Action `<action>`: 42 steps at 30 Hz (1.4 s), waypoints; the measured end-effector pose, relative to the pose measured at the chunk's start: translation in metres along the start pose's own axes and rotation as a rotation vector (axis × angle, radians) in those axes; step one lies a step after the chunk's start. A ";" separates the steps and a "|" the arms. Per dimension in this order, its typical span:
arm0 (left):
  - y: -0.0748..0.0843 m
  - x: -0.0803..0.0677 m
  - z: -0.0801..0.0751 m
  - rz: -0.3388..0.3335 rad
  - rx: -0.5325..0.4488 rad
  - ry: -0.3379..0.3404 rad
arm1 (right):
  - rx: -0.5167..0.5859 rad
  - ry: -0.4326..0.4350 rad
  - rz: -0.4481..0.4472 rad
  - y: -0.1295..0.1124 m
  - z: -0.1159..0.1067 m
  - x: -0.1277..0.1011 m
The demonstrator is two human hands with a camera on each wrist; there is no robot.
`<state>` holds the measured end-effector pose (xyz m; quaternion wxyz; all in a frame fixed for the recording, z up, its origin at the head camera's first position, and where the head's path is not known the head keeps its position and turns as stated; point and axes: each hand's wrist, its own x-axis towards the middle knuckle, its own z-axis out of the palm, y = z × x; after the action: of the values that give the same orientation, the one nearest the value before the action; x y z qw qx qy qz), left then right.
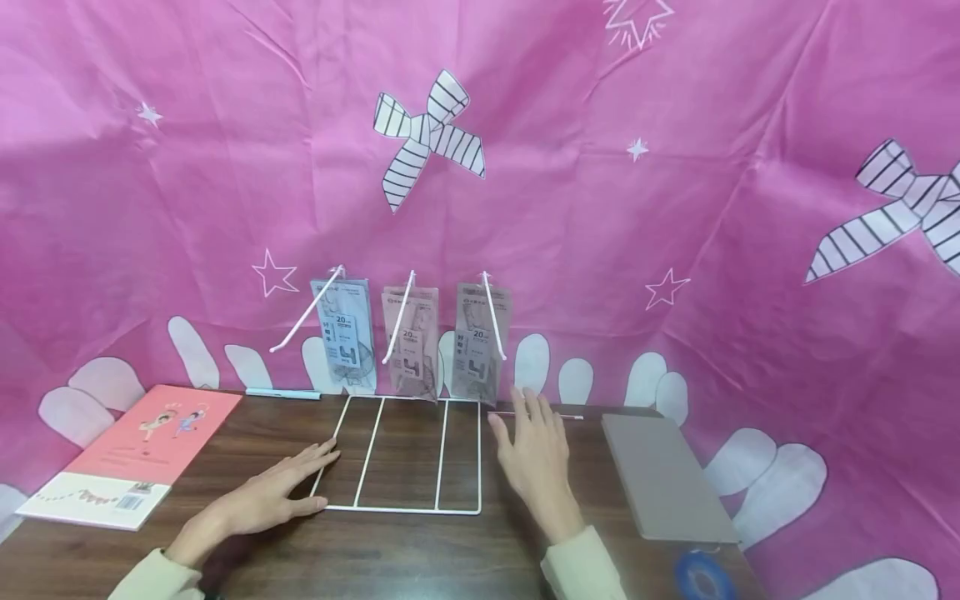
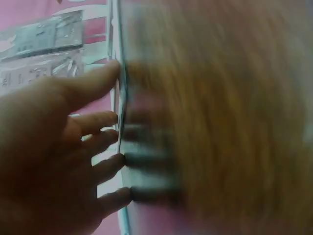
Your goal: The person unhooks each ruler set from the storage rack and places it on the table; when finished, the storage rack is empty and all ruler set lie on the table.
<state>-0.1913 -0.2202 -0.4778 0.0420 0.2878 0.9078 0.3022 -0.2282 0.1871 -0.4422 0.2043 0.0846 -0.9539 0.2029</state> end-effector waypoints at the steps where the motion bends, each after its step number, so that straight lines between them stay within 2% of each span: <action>1: -0.001 0.000 0.001 0.005 0.006 0.018 | 0.035 0.019 -0.013 -0.001 0.000 0.006; 4: -0.006 -0.002 0.006 0.024 0.025 0.068 | 0.182 0.077 -0.024 -0.005 0.000 0.025; 7: -0.009 -0.003 0.011 0.041 0.039 0.096 | 0.346 0.133 0.007 -0.008 0.001 0.044; 11: -0.010 -0.003 0.015 0.043 0.035 0.105 | 0.559 0.181 0.066 -0.009 0.003 0.064; 15: -0.009 -0.002 0.016 0.020 0.017 0.092 | 0.682 0.179 0.113 -0.009 0.005 0.079; 21: -0.008 -0.001 0.016 0.009 0.013 0.078 | 0.767 0.170 0.124 -0.008 0.007 0.090; 28: -0.008 -0.001 0.015 0.033 0.037 0.100 | 0.803 0.148 0.161 -0.005 0.008 0.094; 32: -0.008 -0.002 0.014 0.016 0.031 0.090 | 0.833 0.141 0.153 -0.008 0.004 0.091; 37: -0.008 -0.004 0.012 -0.016 0.012 0.077 | 0.807 0.112 0.141 -0.012 -0.004 0.081; 42: -0.013 -0.006 0.013 0.002 0.006 0.106 | 0.829 0.074 0.155 -0.007 -0.001 0.072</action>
<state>-0.1890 -0.2252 -0.4965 -0.0072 0.2724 0.9093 0.3144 -0.2911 0.1753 -0.4085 0.1714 0.0802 -0.7870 0.5872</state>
